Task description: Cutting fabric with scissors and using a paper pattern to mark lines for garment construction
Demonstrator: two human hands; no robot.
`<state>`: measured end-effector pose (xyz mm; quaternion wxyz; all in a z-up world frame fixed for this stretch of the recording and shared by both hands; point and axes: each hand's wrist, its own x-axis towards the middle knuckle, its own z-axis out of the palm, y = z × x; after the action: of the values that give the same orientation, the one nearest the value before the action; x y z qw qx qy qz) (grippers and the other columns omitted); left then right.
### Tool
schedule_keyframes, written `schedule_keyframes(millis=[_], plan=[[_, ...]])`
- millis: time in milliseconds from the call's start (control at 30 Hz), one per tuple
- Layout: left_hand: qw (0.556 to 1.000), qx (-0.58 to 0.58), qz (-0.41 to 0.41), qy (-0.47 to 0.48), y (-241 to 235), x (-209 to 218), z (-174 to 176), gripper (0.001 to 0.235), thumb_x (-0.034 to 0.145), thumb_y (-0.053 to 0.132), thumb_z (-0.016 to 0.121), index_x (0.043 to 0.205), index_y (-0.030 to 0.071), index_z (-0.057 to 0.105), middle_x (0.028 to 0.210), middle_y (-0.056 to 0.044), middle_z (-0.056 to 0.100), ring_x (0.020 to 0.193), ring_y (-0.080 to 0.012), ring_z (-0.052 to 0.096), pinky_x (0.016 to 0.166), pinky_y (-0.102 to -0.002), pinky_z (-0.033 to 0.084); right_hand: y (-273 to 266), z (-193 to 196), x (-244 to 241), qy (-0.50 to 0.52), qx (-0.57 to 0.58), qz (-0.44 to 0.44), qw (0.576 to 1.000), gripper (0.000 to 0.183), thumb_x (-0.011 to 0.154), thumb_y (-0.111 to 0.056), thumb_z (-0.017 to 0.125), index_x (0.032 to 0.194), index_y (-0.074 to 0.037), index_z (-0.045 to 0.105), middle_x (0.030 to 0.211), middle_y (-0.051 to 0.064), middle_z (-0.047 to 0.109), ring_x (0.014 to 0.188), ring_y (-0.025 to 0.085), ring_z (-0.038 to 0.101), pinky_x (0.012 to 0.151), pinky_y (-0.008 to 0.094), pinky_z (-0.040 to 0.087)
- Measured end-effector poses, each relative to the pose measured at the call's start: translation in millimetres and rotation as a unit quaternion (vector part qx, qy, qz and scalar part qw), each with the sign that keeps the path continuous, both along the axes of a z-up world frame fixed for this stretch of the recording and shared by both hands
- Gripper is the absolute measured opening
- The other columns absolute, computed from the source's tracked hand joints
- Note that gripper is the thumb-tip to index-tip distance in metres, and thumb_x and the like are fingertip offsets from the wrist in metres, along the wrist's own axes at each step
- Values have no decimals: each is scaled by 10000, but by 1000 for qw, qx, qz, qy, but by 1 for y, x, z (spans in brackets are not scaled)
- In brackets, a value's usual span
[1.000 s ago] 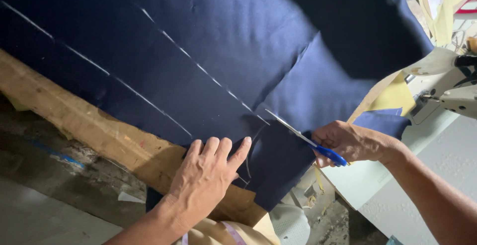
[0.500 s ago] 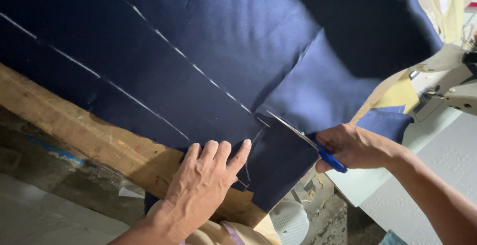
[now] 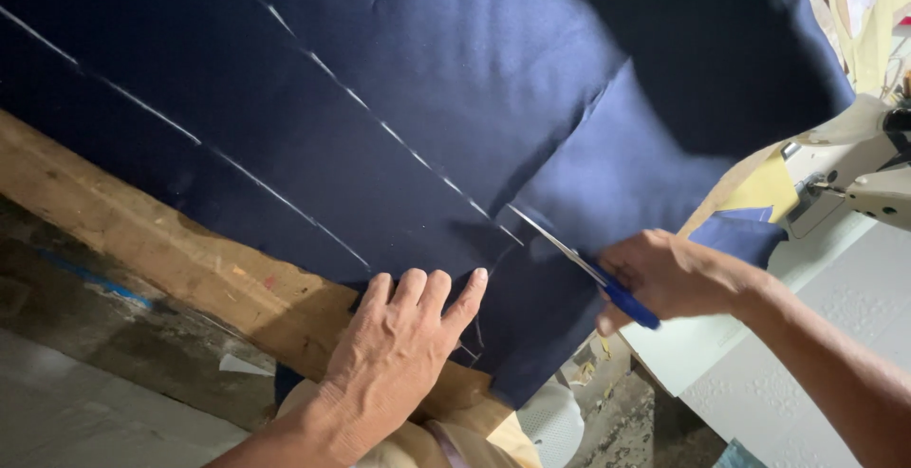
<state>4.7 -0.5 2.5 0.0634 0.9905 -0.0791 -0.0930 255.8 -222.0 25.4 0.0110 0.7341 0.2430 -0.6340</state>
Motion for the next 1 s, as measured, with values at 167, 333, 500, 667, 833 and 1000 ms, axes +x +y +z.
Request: schedule_keyframes(millis=[167,333,500,667,833,1000], plan=[[1000,-19,16,-12,1,3,3,589,902,195,484,1485,267,520,877,-11,526,770,-220,516,669,-388,431,51,19,0,-9,-84,-23,996,445,638,-350,1041,699,-115,667,558,-1,618,506,114,567,474,291,474],[999,-32,13,0,0,2,1,588,915,164,466,1496,245,509,902,-21,535,777,-226,511,652,-386,423,31,3,-7,-35,-69,-64,995,348,673,-316,1012,672,-108,732,556,11,638,511,126,557,483,308,421],[999,-37,13,4,-1,2,-1,591,922,180,475,1509,245,508,886,-19,540,759,-225,508,641,-393,415,32,4,-5,-7,-86,-120,989,293,684,-162,1037,671,-66,760,550,38,682,489,126,568,463,293,426],[998,-56,5,6,-1,1,-5,621,894,203,480,1515,207,471,912,-53,513,763,-250,504,653,-414,420,67,11,-3,-26,-68,-14,997,468,635,-439,1030,690,-127,686,591,-19,609,571,103,504,515,311,413],[997,-68,22,-7,-3,0,-5,622,881,209,493,1503,191,491,907,-55,513,767,-254,497,672,-422,418,64,2,-6,-53,-36,10,998,535,670,-462,1007,646,-134,584,576,-17,505,556,132,448,523,338,375],[998,-65,14,18,-6,-1,-10,641,901,227,495,1540,220,458,924,-48,520,785,-249,501,666,-415,415,67,5,-8,-30,-44,-94,994,409,679,-263,1040,614,-70,686,506,27,594,473,132,506,469,314,380]])
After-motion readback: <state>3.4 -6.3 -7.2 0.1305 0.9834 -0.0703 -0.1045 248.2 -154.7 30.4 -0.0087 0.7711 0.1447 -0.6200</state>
